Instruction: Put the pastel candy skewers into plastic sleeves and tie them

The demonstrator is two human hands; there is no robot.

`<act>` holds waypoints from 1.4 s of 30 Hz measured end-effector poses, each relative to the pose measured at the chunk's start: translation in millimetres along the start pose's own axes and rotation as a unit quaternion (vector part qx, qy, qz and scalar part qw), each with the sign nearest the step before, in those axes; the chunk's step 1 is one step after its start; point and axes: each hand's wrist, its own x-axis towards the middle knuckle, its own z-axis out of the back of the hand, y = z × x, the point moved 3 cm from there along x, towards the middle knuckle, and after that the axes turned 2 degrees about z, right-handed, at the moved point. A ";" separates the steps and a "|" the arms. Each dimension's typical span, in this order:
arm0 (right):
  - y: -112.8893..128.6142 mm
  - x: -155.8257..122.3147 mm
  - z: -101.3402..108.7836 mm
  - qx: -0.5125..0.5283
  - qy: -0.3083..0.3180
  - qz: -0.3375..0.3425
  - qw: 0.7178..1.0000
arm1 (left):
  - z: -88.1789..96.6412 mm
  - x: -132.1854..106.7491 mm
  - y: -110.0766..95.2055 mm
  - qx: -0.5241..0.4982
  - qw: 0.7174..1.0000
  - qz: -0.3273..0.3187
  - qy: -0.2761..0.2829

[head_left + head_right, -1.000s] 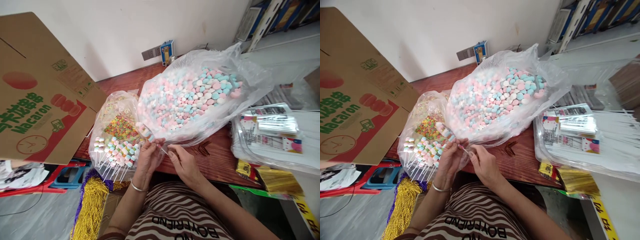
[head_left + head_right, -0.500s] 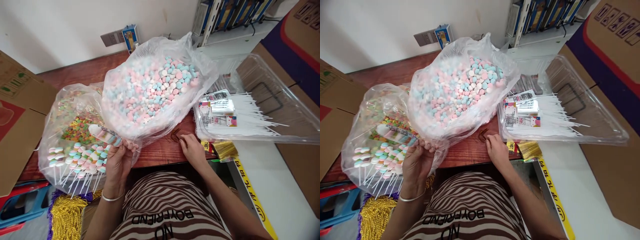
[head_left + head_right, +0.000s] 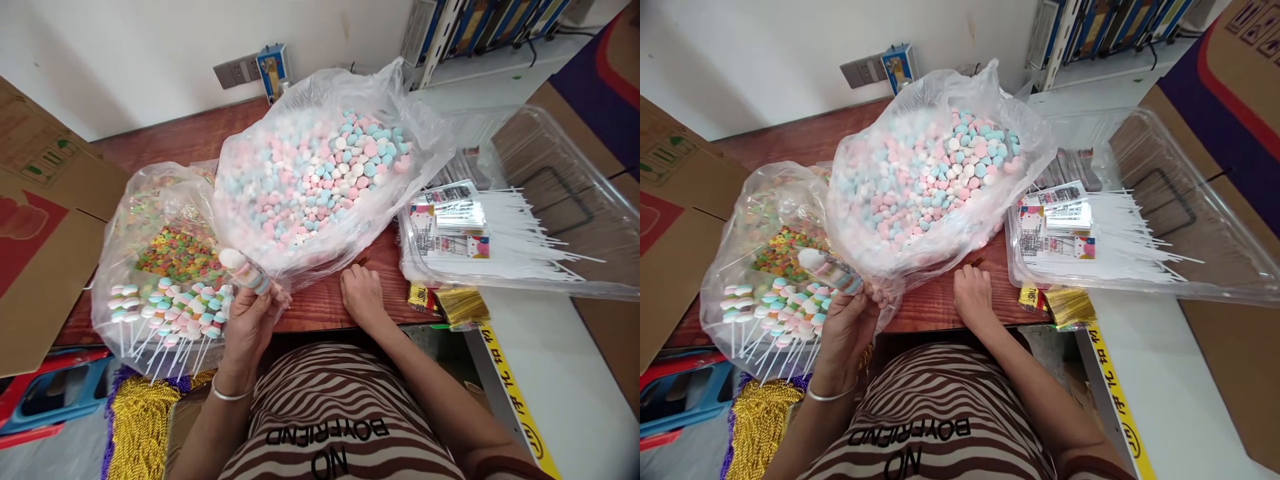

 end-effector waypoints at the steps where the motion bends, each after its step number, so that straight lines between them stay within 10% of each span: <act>1: -0.5 -6.1 7.1 0.030 -0.009 0.000 1.000 | 2.5 -0.6 -1.3 0.038 0.999 -0.006 -0.010; 4: 2.6 -31.6 37.7 0.251 -0.031 0.006 0.967 | 4.1 -3.0 -7.3 0.247 0.966 -0.066 -0.023; 8: 25.1 -51.2 67.2 0.530 0.007 -0.013 0.848 | -13.3 -5.9 -1.7 0.487 0.852 -0.190 0.020; 13: 60.5 -27.6 52.1 0.656 0.025 -0.105 0.747 | -30.4 -6.7 19.5 0.566 0.780 -0.268 0.019; 20: 62.1 -10.3 34.1 0.664 0.031 -0.162 0.729 | -23.0 -7.6 26.0 0.495 0.836 -0.237 0.011; 24: 62.1 -11.5 36.7 0.621 0.000 -0.125 0.774 | -22.4 -4.4 23.2 0.397 0.900 -0.179 -0.014; 28: 60.7 -7.1 41.4 0.501 -0.112 -0.049 0.857 | -25.7 5.1 29.6 0.164 0.986 0.012 -0.036; 32: 57.1 1.7 41.9 0.434 -0.168 0.009 0.885 | -36.0 9.2 38.3 -0.064 0.982 0.176 -0.001; 42: 49.2 8.4 44.2 0.613 -0.013 -0.014 0.790 | -41.0 9.7 37.8 -0.064 0.989 0.134 -0.012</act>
